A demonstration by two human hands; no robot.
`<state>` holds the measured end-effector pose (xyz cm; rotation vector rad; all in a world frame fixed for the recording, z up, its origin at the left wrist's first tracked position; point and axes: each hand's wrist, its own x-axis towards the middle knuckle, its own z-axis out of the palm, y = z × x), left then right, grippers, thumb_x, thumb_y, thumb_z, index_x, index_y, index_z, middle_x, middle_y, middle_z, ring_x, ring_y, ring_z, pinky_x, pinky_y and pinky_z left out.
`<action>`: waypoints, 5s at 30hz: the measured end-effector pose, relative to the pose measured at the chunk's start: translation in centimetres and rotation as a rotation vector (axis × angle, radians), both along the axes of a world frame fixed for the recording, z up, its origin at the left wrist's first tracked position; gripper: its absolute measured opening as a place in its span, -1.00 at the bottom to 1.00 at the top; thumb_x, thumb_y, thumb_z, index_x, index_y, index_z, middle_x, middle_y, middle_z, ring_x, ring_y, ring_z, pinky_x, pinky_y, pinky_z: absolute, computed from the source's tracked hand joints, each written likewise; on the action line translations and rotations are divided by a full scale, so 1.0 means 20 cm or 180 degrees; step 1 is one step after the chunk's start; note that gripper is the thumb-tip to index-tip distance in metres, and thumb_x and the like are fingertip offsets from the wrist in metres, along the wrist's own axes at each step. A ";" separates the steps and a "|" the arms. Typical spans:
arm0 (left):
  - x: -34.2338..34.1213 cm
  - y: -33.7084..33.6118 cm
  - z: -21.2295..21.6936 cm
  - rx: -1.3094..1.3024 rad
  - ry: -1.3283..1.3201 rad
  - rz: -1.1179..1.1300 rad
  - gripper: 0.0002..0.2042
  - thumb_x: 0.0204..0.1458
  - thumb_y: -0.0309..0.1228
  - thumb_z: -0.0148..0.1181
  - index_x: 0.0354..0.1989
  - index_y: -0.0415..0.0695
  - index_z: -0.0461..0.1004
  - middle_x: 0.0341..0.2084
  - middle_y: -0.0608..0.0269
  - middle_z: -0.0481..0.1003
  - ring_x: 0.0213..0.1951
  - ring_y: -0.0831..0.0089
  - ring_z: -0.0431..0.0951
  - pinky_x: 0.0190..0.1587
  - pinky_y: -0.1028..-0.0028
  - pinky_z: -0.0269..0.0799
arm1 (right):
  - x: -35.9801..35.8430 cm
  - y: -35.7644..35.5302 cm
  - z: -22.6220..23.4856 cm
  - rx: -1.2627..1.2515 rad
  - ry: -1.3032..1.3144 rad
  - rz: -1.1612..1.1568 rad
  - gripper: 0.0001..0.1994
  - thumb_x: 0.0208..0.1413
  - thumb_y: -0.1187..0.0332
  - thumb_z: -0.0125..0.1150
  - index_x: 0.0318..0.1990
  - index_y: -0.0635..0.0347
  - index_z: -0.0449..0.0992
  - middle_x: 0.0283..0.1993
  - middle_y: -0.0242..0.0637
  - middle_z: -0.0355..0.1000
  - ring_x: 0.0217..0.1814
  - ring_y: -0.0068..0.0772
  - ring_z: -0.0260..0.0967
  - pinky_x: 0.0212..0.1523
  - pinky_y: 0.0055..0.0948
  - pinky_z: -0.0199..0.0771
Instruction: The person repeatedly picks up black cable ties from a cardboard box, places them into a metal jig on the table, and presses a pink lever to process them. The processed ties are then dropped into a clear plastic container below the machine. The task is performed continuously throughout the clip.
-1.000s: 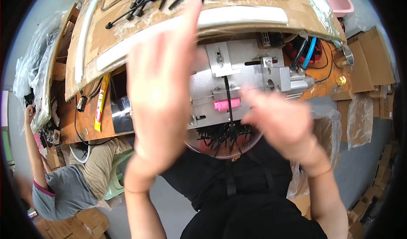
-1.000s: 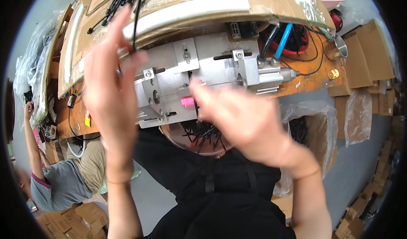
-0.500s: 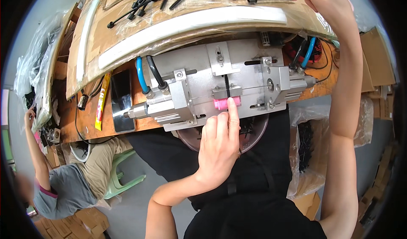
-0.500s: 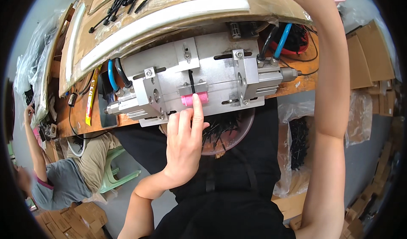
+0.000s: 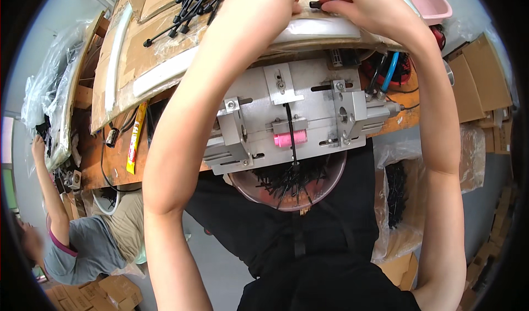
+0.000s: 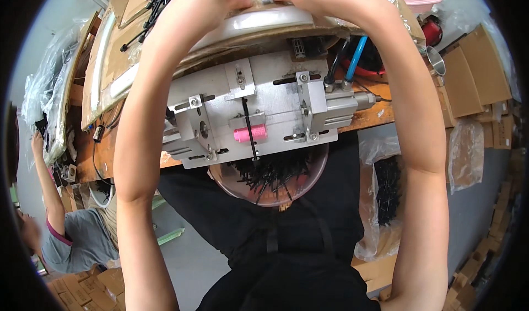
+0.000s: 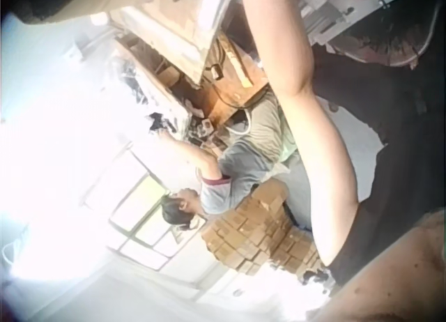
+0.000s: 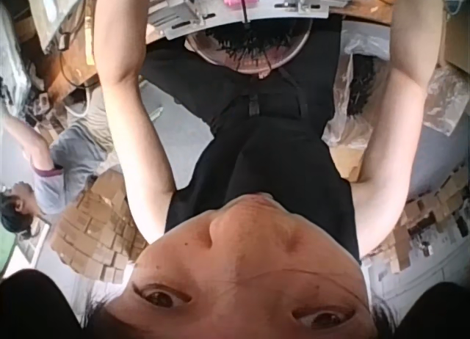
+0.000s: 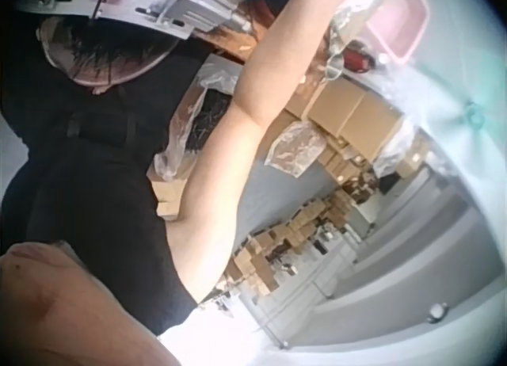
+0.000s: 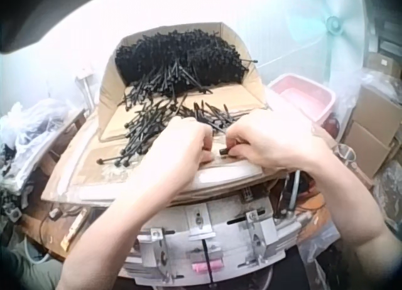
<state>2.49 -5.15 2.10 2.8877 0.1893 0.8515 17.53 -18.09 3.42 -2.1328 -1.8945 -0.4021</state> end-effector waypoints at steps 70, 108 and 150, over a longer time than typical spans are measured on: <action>-0.37 0.42 0.09 -0.5424 -0.0789 -0.0820 -0.72 0.22 -0.48 0.12 0.08 -0.22 0.34 -0.18 0.13 0.44 -0.15 0.51 0.46 -0.07 0.67 0.47 | 0.28 0.15 0.19 0.0793 0.4379 0.1011 -0.76 0.23 0.37 0.21 -0.09 0.41 0.48 -0.31 -0.25 0.46 -0.35 -0.60 0.41 -0.32 -0.76 0.52; -0.41 0.01 -0.22 0.0229 -0.0744 0.0790 -0.67 -0.01 -0.69 0.05 -0.09 -0.07 0.53 -0.18 0.05 0.43 -0.07 0.08 0.41 0.02 0.23 0.31 | -0.79 -0.60 -0.76 0.0921 0.1876 0.0425 -0.33 -0.17 0.67 0.38 0.22 0.49 0.34 -0.44 -0.20 0.42 -0.52 -0.36 0.31 -0.49 -0.40 0.39; -0.43 -0.14 -0.20 0.0046 -0.0713 0.1015 -0.80 0.15 -0.53 0.09 -0.06 -0.13 0.51 -0.28 0.08 0.47 -0.25 0.17 0.48 -0.15 0.30 0.39 | -0.04 0.23 -0.02 0.0206 0.0864 0.1183 -0.87 0.07 0.41 0.28 -0.27 0.27 0.59 -0.28 -0.14 0.56 -0.22 -0.27 0.51 -0.18 -0.36 0.49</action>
